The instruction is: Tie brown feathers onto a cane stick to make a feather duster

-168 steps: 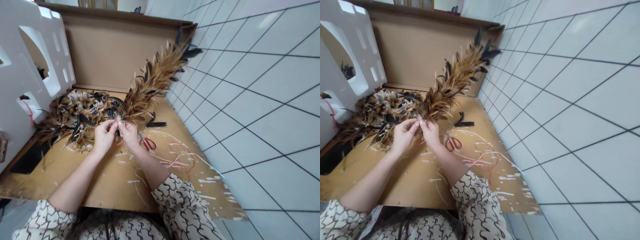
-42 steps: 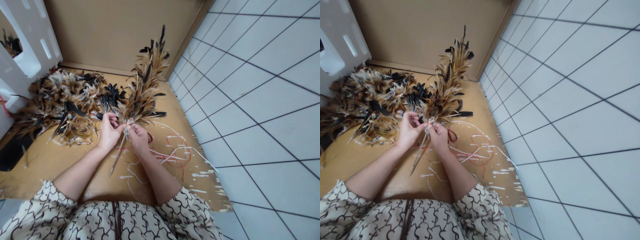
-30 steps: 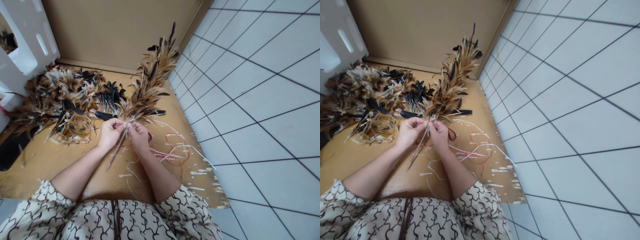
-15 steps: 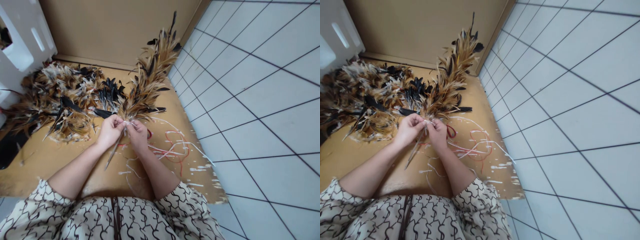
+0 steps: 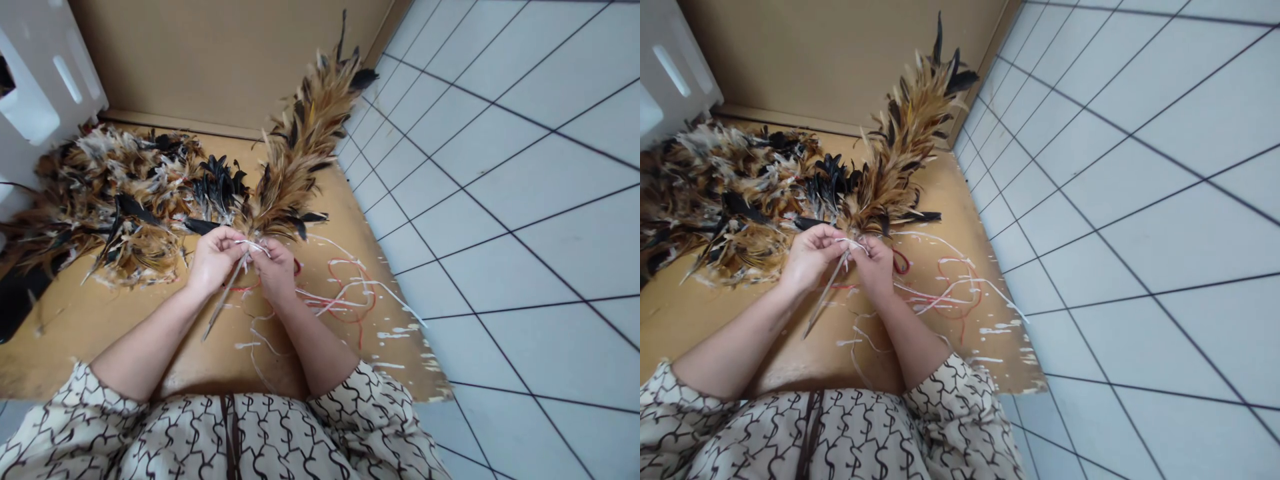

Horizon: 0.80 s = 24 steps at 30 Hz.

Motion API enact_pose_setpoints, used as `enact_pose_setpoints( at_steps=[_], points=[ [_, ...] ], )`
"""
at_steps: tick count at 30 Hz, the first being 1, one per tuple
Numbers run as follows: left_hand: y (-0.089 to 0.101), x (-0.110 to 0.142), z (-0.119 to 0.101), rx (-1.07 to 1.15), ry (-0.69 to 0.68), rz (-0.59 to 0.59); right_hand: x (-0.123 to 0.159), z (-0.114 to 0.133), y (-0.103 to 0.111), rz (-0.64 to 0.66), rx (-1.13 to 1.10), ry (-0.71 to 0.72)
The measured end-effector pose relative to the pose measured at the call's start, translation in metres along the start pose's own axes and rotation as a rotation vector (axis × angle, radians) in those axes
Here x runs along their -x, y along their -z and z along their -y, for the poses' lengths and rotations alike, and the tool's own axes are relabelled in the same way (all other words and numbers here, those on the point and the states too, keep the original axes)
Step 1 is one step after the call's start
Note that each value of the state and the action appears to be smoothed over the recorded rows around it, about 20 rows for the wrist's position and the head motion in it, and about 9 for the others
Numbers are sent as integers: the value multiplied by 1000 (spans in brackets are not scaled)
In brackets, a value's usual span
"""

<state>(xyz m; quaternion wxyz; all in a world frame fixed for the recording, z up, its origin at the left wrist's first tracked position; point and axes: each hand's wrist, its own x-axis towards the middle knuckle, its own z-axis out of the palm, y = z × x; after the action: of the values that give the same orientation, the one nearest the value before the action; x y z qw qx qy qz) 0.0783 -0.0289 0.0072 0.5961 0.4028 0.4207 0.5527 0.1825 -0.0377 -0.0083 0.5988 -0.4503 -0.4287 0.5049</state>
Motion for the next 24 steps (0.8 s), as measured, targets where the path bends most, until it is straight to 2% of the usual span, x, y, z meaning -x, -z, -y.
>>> enact_pose_setpoints(
  at_steps=[7, 15, 20, 24],
  points=[
    [-6, 4, 2, 42, 18, -53, 2, 2, -3, 18, 8, -33],
    [-11, 8, -3, -85, -27, -158, 4, 10, -2, 31, -33, -47],
    [-13, 8, 1, -137, -139, -201, 5, 10, -4, -24, 67, -29],
    [-15, 11, 5, -185, -215, -190, 4, 6, -4, -56, 74, -4]
  ],
)
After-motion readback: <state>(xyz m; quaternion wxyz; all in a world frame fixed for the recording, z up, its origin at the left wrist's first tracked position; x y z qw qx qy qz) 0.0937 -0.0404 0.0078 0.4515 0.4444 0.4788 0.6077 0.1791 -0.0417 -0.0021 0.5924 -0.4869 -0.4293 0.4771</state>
